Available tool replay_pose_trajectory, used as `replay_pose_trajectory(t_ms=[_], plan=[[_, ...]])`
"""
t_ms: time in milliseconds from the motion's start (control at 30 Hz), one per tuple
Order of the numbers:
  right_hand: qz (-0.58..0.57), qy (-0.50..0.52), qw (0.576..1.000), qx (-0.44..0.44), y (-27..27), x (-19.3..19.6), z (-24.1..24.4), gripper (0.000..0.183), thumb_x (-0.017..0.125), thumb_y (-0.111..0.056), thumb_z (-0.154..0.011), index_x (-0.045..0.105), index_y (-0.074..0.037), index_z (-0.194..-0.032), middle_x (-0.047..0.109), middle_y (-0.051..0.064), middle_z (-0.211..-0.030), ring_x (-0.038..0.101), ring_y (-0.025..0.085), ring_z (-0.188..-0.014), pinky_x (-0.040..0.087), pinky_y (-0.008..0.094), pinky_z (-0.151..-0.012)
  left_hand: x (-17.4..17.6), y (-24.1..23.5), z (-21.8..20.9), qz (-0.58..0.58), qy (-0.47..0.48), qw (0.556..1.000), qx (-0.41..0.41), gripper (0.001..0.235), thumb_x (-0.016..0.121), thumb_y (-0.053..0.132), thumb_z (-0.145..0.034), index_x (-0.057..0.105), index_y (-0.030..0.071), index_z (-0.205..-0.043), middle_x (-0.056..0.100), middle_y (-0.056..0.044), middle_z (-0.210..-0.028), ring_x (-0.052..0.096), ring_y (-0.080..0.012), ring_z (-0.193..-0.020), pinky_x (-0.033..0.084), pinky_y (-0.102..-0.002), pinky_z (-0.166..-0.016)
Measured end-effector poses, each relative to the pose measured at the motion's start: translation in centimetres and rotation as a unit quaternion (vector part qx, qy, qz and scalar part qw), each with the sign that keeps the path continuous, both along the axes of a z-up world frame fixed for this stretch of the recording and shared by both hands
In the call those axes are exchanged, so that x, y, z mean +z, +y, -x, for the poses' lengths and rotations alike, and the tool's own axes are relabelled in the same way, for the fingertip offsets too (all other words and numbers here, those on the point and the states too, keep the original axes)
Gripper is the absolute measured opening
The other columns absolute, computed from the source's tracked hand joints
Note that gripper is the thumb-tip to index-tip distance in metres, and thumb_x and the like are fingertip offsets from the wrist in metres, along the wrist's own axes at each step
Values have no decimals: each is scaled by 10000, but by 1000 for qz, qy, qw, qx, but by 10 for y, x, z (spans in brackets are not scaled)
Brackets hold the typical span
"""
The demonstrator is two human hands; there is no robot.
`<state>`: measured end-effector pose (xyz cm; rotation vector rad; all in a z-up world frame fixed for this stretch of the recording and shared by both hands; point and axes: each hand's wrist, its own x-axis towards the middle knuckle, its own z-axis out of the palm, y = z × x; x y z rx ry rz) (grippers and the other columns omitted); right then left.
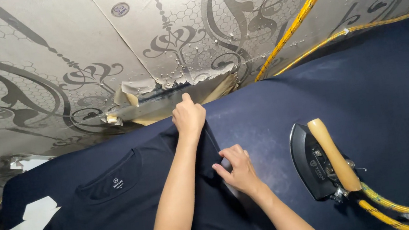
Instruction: Ironing a black t-shirt and then folding it using a cardboard template at an ironing station.
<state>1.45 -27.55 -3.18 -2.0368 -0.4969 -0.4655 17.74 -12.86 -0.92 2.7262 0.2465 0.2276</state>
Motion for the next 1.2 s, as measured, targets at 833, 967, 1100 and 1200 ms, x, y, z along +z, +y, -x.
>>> replay_pose_trajectory(t_ms=[833, 967, 1100, 1200], plan=[[392, 35, 919, 16, 45, -68, -87, 709, 519, -516, -965, 350, -211, -1583, 211, 47, -1687, 134, 279, -1561, 63, 721, -1173, -48, 32, 199, 99, -4, 985, -142, 722, 710, 258, -814, 487, 138, -1490, 306, -239, -1633, 194, -434, -1543, 148, -599, -1231], [415, 38, 909, -1, 44, -59, -83, 729, 521, -568, -943, 352, -244, -1573, 218, 23, -1681, 143, 248, -1554, 49, 788, -1121, -55, 95, 143, -66, -1, 997, -28, 762, 647, 511, -872, 440, 149, -1510, 293, -191, -1609, 189, -411, -1493, 102, -748, -1116], [412, 68, 908, 2, 32, -44, -89, 743, 553, -573, -940, 346, -253, -1577, 204, 38, -1686, 125, 269, -1557, 56, 776, -1126, -46, 96, 140, -56, 43, 997, -15, 784, 664, 518, -831, 445, 188, -1509, 261, -197, -1622, 178, -390, -1506, 112, -726, -1131], [348, 74, 935, 7, -6, 2, -76, 837, 702, -449, -846, 368, -169, -1561, 207, 160, -1664, 112, 385, -1539, 110, 736, -1135, -93, 85, 136, -26, -12, 1000, 6, 722, 643, 536, -900, 463, 179, -1502, 300, -185, -1643, 222, -361, -1573, 182, -648, -1219]])
